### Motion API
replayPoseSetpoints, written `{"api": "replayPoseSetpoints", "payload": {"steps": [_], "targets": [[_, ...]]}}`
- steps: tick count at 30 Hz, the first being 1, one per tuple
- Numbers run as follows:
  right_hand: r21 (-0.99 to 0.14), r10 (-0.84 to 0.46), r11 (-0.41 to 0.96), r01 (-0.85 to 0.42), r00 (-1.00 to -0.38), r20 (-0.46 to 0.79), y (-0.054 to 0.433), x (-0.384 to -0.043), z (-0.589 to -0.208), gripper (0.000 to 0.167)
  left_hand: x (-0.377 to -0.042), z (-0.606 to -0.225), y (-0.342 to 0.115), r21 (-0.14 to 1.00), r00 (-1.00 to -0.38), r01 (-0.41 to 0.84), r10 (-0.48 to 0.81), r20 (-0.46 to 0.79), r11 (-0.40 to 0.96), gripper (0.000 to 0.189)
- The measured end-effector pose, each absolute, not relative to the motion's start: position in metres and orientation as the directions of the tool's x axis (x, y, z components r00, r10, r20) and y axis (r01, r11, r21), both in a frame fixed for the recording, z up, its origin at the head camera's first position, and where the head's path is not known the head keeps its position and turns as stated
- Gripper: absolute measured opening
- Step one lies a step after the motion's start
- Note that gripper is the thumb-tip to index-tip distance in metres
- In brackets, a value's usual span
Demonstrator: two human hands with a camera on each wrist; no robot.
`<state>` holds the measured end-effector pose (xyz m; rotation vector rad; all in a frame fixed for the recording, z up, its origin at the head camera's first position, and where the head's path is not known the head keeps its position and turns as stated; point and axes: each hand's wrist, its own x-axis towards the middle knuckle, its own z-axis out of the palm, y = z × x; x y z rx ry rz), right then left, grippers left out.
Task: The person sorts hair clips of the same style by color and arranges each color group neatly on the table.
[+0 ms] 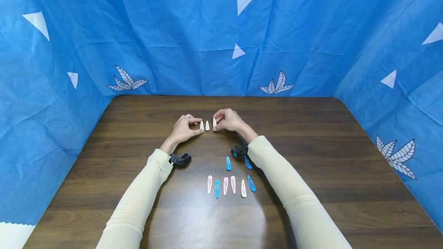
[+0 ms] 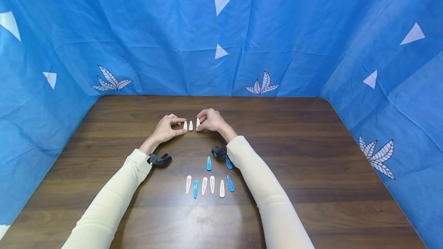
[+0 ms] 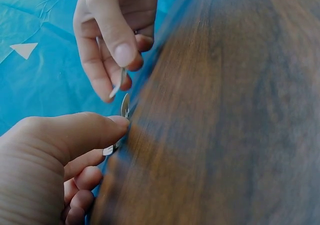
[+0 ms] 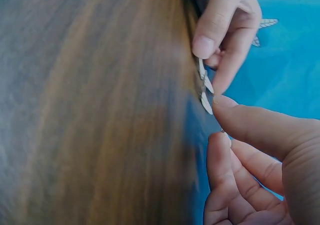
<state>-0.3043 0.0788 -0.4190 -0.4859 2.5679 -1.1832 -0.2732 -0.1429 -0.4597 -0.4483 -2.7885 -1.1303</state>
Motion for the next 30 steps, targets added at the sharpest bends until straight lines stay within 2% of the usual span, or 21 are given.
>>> {"api": "replayPoseSetpoints", "payload": {"steps": [30], "targets": [[-0.716,-0.431,0.654,-0.244,-0.898,-0.088,0.0722,-0.3038,-0.4249,0.043,-0.2727,-0.4565,-0.1427,0.661,-0.953,0.302,0.231,0.195,0.687,0.046]]}}
